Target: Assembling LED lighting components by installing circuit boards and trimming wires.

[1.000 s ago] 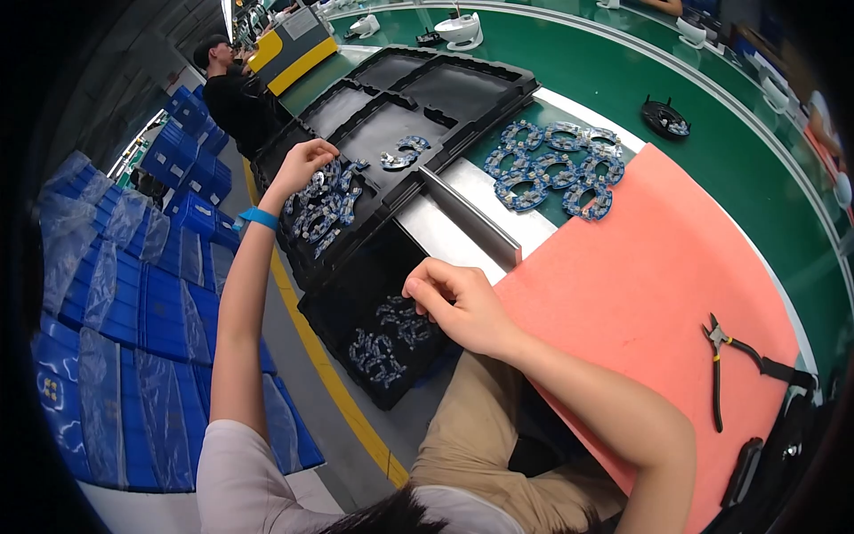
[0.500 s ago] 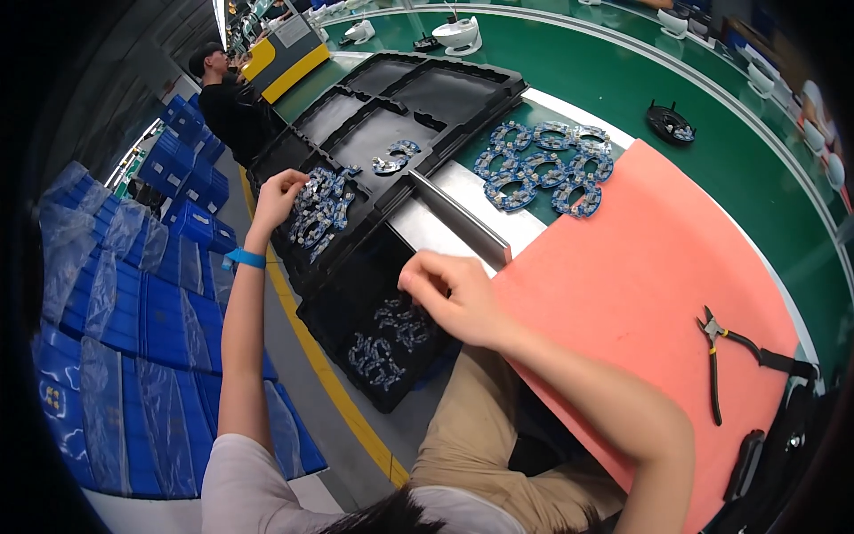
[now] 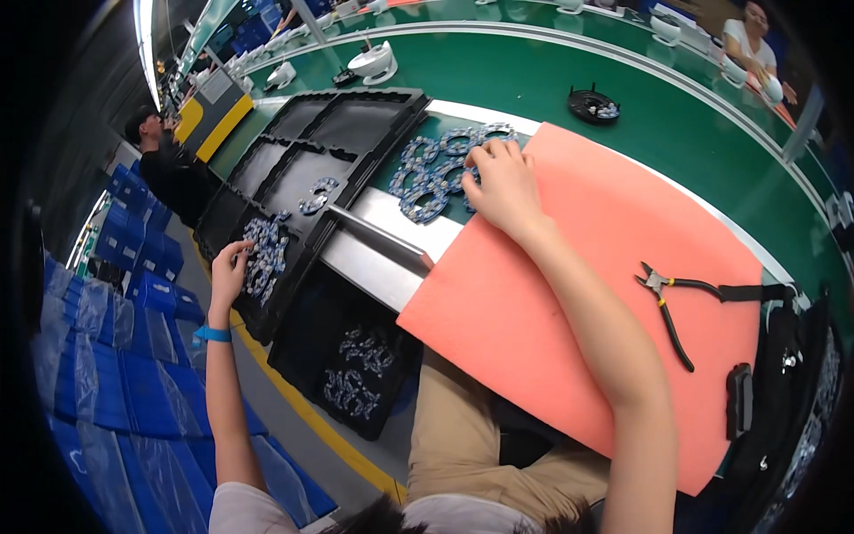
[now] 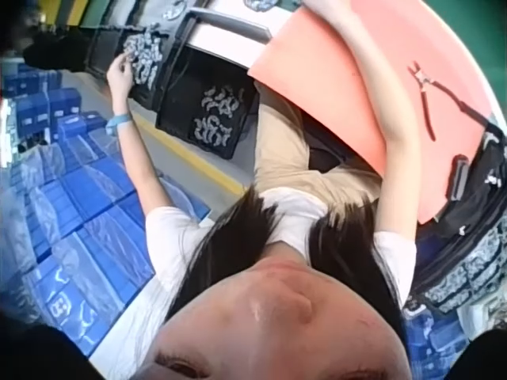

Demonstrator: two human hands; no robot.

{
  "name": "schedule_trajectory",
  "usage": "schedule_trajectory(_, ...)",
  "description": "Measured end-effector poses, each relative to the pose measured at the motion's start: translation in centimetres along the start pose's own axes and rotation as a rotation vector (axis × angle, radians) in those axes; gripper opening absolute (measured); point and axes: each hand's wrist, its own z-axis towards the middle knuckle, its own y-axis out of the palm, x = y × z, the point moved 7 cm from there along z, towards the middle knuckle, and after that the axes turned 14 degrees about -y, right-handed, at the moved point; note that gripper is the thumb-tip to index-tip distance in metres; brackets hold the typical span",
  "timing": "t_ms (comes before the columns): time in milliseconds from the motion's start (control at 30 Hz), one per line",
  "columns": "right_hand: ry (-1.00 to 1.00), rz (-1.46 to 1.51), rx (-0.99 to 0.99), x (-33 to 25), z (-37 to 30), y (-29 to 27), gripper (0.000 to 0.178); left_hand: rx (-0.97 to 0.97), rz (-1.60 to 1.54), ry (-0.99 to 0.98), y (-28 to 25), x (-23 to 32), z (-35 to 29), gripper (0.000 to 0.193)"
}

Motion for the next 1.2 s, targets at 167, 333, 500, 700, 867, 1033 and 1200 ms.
schedule_trajectory(167, 0.15, -0.228, -0.16, 1.9, 0.1, -1.4, 0.041, -0.009, 0.006, 0.057, 0.3, -0.1, -0.7, 0.02)
schedule_trajectory(333, 0.252, -0.073, -0.373, 2.9, -0.4, -0.7, 0.05, 0.0, -0.006, 0.081, 0.1, 0.4, -1.3, 0.022)
schedule_trajectory(500, 0.251, 0.059, -0.269, 4.8, -0.5, 0.4, 0.058, -0.008, 0.015, 0.073, 0.2, 1.1, -1.5, 0.024)
schedule_trajectory(700, 0.271, 0.188, -0.108, 8.3, -1.0, 0.6, 0.055, -0.131, -0.204, -0.028, 1.9, 0.5, -0.5, 0.035)
schedule_trajectory(867, 0.552, 0.858, -0.03, 9.2, -1.4, 1.8, 0.052, -0.071, -0.026, -0.008, 0.7, 0.4, -1.5, 0.026)
schedule_trajectory(1033, 0.656, 1.082, 0.002, 8.5, -1.8, 0.5, 0.039, -0.054, -0.004, 0.008, 0.9, 0.1, -1.7, 0.025)
schedule_trajectory(1200, 0.669, 1.079, 0.016, 8.1, -2.3, -0.2, 0.033, -0.026, 0.081, -0.05, 1.3, -0.6, -1.7, 0.027)
